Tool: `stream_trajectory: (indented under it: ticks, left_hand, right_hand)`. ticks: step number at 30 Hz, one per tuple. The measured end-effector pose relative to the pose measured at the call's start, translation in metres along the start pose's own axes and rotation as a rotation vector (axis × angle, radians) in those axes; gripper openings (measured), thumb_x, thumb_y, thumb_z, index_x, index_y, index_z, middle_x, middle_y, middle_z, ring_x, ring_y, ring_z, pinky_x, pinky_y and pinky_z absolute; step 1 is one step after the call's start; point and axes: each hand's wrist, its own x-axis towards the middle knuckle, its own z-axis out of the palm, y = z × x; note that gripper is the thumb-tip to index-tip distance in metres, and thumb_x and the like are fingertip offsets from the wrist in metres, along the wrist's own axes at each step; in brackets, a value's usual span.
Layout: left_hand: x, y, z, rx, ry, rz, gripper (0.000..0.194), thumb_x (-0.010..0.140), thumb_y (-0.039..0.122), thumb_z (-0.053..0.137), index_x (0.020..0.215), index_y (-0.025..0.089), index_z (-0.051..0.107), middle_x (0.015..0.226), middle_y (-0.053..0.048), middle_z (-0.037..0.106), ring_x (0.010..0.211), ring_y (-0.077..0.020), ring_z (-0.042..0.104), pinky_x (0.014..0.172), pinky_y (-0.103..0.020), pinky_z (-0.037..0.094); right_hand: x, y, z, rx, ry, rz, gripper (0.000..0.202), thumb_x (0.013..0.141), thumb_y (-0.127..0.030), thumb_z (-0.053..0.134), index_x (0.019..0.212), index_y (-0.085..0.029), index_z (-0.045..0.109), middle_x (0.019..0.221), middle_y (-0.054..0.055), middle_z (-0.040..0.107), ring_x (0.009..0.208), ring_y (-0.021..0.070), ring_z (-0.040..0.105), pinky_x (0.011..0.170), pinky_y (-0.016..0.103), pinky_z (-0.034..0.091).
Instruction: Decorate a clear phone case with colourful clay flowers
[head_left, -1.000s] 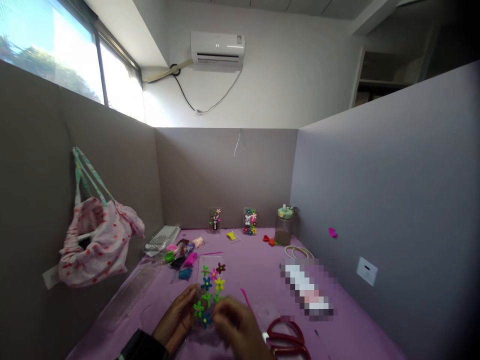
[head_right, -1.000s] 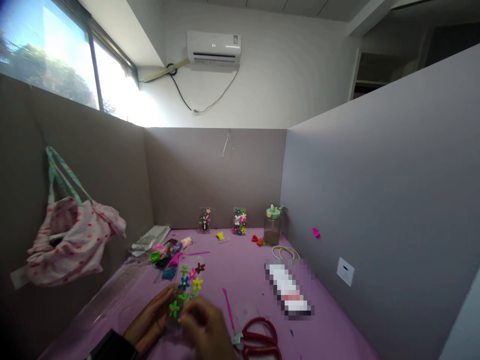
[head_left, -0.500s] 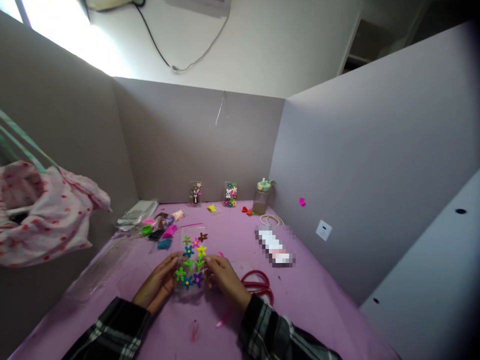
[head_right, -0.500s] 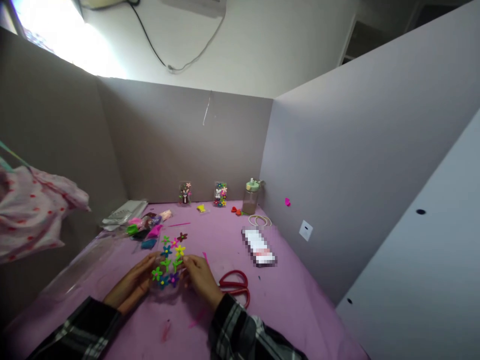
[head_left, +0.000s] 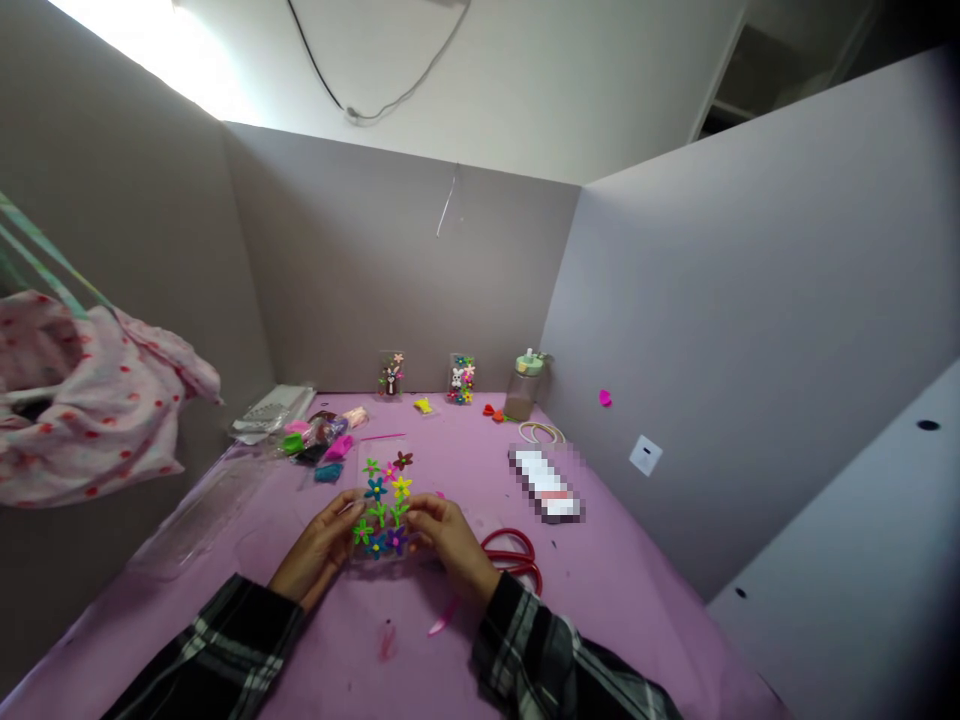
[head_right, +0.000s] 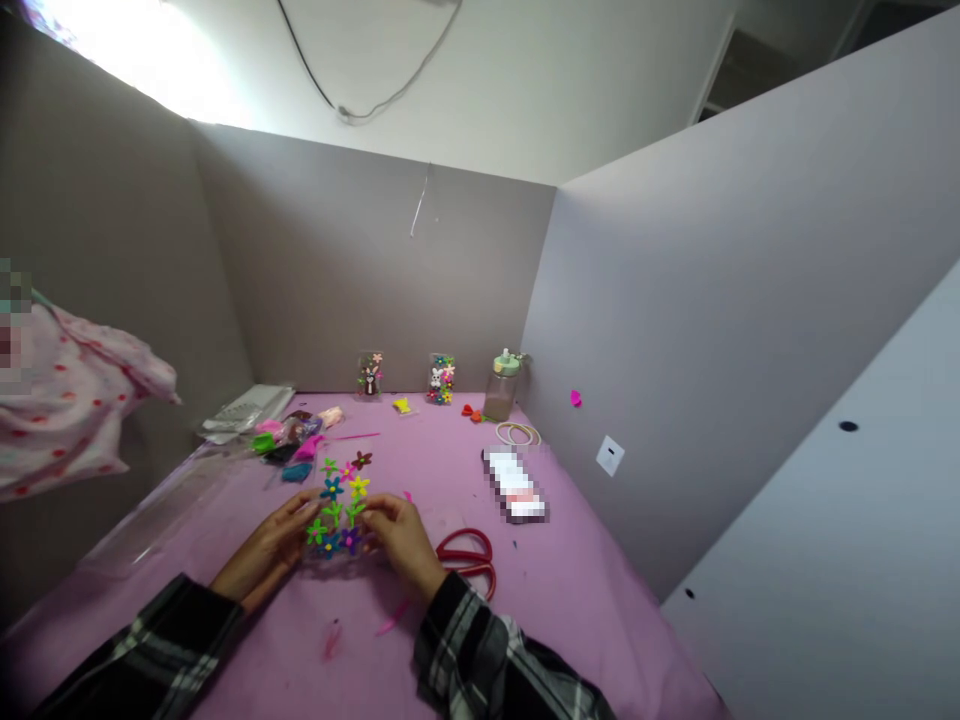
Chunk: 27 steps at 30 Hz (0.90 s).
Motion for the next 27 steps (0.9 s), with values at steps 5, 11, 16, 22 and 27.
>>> stream_trajectory:
  ticks: [5,11,16,22,27]
  left_hand:
    - [0.0008,-0.0025,-0.0022,0.001,0.003,-0.01,0.032,0.079,0.022,0.077,0.108,0.018,0.065,0.095,-0.006,0.077,0.08,-0.0206,0.075,0.071,-0.028,0.059]
    - [0.0005,-0.004,-0.0025,0.033,-0.025,-0.007,0.031,0.082,0.021,0.073,0.112,0.018,0.063,0.096,-0.006,0.077,0.083,-0.0212,0.075,0.075,-0.03,0.059]
    - [-0.0004,-0.0038,-0.0006,0.035,-0.048,-0.019,0.032,0.084,0.021,0.071,0.114,0.018,0.061,0.097,-0.006,0.077,0.086,-0.0223,0.075,0.074,-0.031,0.059]
    - [-0.0019,-0.0035,-0.0004,0.03,-0.053,-0.032,0.033,0.084,0.022,0.071,0.115,0.019,0.061,0.097,-0.007,0.077,0.086,-0.0227,0.075,0.074,-0.032,0.059]
    - [-0.0025,-0.0041,-0.0004,0.036,-0.068,-0.037,0.029,0.084,0.023,0.071,0.111,0.018,0.063,0.098,-0.007,0.077,0.083,-0.022,0.075,0.074,-0.031,0.059]
  right_hand:
    - [0.0015,0.0017,0.002,-0.004,0.03,0.034,0.024,0.066,-0.03,0.074,0.085,-0.015,0.069,0.073,0.0,0.065,0.062,0.0115,0.057,0.059,0.023,0.045]
    - [0.005,0.0066,0.003,-0.048,0.035,0.025,0.021,0.065,-0.027,0.071,0.082,-0.015,0.066,0.065,-0.003,0.061,0.053,0.0086,0.051,0.053,0.021,0.038]
    - [0.0059,0.0085,0.0055,-0.082,0.035,0.004,0.02,0.064,-0.024,0.069,0.081,-0.014,0.066,0.066,-0.002,0.063,0.052,0.0092,0.052,0.054,0.022,0.038]
    - [0.0065,0.0089,0.0071,-0.076,0.034,0.003,0.022,0.064,-0.026,0.071,0.082,-0.014,0.067,0.068,0.0,0.066,0.056,0.0108,0.055,0.056,0.023,0.038]
    - [0.0059,0.0054,0.0098,-0.088,0.034,-0.019,0.019,0.063,-0.024,0.07,0.079,-0.015,0.067,0.068,-0.001,0.065,0.058,0.0112,0.054,0.057,0.023,0.039]
